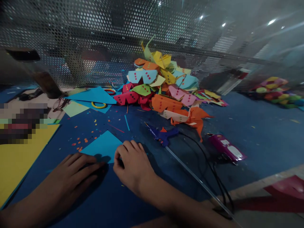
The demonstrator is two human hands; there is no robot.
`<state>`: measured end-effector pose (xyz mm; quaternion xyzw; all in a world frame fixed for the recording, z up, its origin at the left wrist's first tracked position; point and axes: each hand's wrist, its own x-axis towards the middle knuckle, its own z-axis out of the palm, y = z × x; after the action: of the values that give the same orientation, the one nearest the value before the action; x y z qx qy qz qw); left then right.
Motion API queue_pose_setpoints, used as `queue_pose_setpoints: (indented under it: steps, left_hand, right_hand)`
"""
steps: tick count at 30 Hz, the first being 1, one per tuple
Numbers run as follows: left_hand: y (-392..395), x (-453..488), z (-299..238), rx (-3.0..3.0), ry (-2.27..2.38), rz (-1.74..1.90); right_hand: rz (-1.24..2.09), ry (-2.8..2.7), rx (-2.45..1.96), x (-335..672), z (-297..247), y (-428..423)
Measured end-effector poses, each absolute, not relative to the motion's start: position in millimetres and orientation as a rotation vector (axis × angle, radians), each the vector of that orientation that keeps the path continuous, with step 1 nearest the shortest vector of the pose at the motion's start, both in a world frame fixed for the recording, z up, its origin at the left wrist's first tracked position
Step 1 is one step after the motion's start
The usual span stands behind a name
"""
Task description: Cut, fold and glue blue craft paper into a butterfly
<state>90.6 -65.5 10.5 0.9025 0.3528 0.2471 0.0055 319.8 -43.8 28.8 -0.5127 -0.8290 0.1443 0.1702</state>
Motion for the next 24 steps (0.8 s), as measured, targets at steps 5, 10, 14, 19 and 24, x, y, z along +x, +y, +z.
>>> queue_pose_setpoints:
  steps: [5, 10, 14, 19, 24]
  left_hand:
    - [-65, 88, 8, 2.823, 1.107, 0.766]
    - [-65, 86, 6, 2.837, 1.099, 0.758]
    - [-64, 87, 7, 2.857, 1.084, 0.807]
    - [-63, 88, 9, 2.862, 1.087, 0.817]
    - [-62, 88, 12, 2.876, 1.074, 0.839]
  right_hand:
    - [0.392, -2.314, -1.5, 328, 27, -44]
    - [0.369, -2.287, -1.507, 339, 26, -46]
    - [0.356, -2.271, -1.527, 347, 27, -46]
    - [0.37, -2.255, -1.537, 357, 29, -48]
    - [0.368, -2.22, -1.54, 365, 30, -50]
